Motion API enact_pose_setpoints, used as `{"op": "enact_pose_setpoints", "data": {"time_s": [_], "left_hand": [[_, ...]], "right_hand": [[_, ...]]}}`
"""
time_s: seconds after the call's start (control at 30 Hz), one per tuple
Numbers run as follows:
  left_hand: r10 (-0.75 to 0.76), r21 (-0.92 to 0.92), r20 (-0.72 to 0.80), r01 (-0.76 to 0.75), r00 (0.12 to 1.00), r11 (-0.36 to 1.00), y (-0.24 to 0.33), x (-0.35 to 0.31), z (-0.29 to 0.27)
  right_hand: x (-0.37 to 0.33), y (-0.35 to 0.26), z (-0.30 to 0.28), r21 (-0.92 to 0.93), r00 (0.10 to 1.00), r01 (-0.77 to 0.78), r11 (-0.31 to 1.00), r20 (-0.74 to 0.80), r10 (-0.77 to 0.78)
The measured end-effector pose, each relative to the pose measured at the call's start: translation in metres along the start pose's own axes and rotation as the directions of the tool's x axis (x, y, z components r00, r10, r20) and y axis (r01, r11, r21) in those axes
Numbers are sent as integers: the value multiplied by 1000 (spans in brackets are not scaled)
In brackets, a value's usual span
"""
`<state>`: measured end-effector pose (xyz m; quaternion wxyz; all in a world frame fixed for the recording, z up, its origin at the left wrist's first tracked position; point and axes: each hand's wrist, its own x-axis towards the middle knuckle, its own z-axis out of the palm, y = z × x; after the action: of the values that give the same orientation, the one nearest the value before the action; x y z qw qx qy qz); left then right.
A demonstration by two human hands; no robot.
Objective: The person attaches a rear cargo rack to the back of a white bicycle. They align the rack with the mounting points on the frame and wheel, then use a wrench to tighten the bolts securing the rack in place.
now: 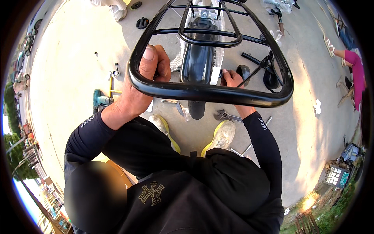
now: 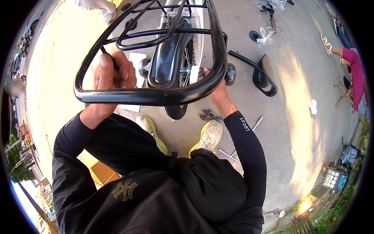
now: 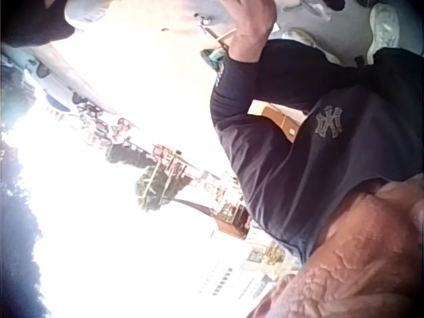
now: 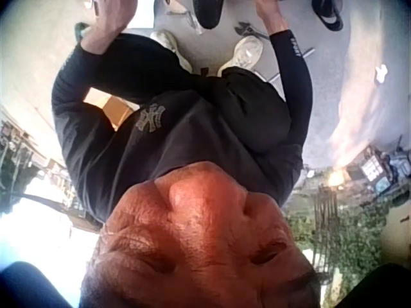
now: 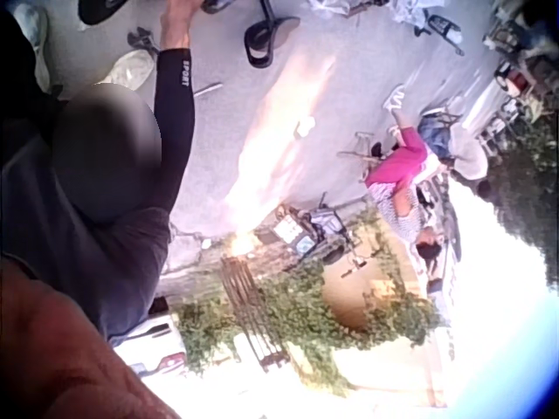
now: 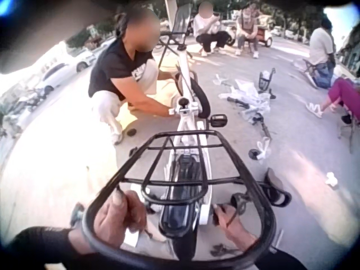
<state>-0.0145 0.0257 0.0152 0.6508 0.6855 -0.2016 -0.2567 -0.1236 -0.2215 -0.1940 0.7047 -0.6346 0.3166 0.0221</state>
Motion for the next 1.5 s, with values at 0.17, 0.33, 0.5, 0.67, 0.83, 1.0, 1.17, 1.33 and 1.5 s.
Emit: {"op": "enact_pose_setpoints", "data": {"time_s": [0.17,0.33,0.5,0.67,0.83,1.0,1.17,1.33,1.5], "left_hand": [[29,-29,4,-29,1000,999,-2,0,1],[47,-42,-19,-48,999,998,-1,-1,3],[35,-13,-30,-35,999,999,-2,-1,2],[41,7,-28,-41,999,999,-5,1,3],[45,3,-27,-45,999,999,-9,-1,1],[50,2,23,-50,998,999,-9,-4,-1],[70,3,61,-70,996,998,-19,-4,-4],[50,123,145,-68,988,990,-25,-16,-18],[59,215,227,-109,972,970,-19,-15,-16]], "right_hand": [[-3,2,-4,30,997,66,997,47,-67],[-3,-8,-3,135,998,54,989,24,-57],[5,-2,-3,77,994,-75,994,84,69],[16,27,-13,-21,992,106,994,69,-105],[9,14,-14,-23,978,106,994,180,-100],[2,7,-20,60,988,-13,998,156,3],[6,-2,-20,-16,991,5,1000,132,-3],[8,3,-19,42,977,92,995,191,-98],[6,7,-22,173,990,73,982,109,-92]]}}
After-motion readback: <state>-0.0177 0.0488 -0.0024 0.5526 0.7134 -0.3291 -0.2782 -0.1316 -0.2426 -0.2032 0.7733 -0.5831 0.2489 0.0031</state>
